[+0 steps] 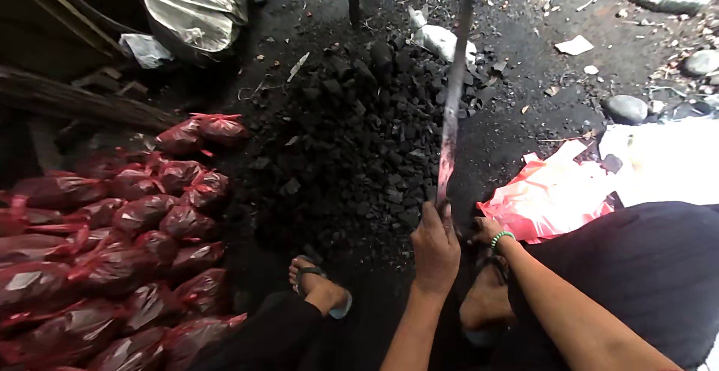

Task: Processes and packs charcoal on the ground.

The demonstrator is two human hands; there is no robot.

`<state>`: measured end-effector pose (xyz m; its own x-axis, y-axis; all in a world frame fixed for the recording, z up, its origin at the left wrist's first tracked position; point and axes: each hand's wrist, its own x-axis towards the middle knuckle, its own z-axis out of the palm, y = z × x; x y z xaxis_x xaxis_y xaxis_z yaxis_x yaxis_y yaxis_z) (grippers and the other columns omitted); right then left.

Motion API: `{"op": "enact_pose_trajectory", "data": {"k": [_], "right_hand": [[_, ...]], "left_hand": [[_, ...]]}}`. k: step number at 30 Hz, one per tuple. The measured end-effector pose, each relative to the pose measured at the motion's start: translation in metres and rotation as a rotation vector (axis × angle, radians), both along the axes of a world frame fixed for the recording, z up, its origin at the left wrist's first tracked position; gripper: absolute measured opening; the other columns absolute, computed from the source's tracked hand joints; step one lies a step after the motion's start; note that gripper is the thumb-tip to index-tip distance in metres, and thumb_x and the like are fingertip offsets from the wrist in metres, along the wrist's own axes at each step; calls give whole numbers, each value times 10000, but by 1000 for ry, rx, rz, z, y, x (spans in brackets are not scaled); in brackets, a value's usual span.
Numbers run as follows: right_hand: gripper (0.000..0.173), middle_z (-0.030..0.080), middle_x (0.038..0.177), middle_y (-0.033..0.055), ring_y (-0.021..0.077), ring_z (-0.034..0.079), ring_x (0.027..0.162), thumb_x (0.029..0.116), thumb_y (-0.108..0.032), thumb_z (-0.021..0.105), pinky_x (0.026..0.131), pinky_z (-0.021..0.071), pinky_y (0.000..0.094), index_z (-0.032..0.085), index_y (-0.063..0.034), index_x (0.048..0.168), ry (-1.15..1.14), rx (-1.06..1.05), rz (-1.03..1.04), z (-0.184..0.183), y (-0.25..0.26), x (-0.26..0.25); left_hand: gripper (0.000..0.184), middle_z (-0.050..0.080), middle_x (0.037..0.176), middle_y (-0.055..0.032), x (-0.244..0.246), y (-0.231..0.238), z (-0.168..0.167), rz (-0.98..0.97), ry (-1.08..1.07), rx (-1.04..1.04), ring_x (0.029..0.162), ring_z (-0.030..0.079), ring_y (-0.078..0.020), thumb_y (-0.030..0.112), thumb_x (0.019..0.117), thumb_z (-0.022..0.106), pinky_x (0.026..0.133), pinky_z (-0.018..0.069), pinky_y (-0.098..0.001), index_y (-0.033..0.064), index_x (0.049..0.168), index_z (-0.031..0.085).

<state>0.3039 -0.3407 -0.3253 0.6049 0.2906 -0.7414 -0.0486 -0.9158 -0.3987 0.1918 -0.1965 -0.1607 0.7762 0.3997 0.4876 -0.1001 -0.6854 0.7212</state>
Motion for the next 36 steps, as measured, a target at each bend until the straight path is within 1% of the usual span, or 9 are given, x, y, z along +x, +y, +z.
{"op": "enact_pose_trajectory", "data": {"k": [3,5,8,16,21,24,27,31,36], "right_hand": [[570,637,1314,273,435,586,1270,871,-199,824,1093,424,611,610,5,1358,-16,-2,-7,-3,-1,2],[551,637,1314,272,429,585,1274,882,-196,815,1099,423,600,614,13,1350,-10,-9,-13,4,1,1],[526,652,1304,255,424,596,1265,875,-185,813,1092,432,605,638,-5,1337,-25,-24,-38,0,0,1],[563,640,1329,249,427,594,1266,874,-116,798,1082,437,617,603,-56,1399,-8,-21,0,-3,-3,0],[581,634,1325,271,459,585,1259,852,-25,781,1070,431,634,597,-42,1403,-32,7,-10,-8,-8,0],[555,637,1325,263,452,588,1260,857,-26,772,1069,435,630,608,-46,1387,-37,-13,6,-6,-8,1],[498,648,1306,262,455,600,1242,878,-47,761,1057,440,646,631,-46,1358,-49,-16,26,-6,-6,0],[473,656,1301,246,435,602,1248,887,-31,739,1067,440,630,634,-44,1348,-41,-22,48,0,-3,-1],[516,624,1349,262,442,576,1284,903,-25,723,1091,419,621,589,-35,1401,-19,-28,51,6,0,0]], "left_hand": [[292,634,725,-114,-11,-13,-35,21,65,-16,588,646,-161,163,1072,485,572,570,-293,-96,1197,536],[325,692,827,-213,-42,-24,-92,-62,622,-12,731,721,-328,131,1069,488,702,603,-455,-108,1279,552],[404,666,1214,-230,-49,-21,-125,-263,1445,-71,1148,666,-383,171,1113,347,975,526,-528,49,1496,386],[374,685,1117,-212,-34,2,-110,-212,1282,-147,1067,684,-354,259,1124,357,939,531,-506,34,1378,513],[247,622,714,-199,-31,13,-91,37,500,-105,621,648,-323,116,1057,521,629,558,-461,-110,1121,596],[251,570,657,-134,-23,10,-73,120,197,-97,529,571,-197,102,1049,518,540,521,-326,-118,1161,560],[320,652,731,-191,-35,-6,-97,49,372,-147,619,673,-278,104,1049,523,623,587,-412,-145,1249,539],[413,669,1186,-238,-52,-10,-140,-323,1357,-149,1123,670,-382,234,1122,353,976,523,-533,38,1481,413],[387,677,1182,-217,-40,8,-117,-224,1314,-89,1129,668,-359,232,1125,338,976,518,-505,33,1423,485]]}}
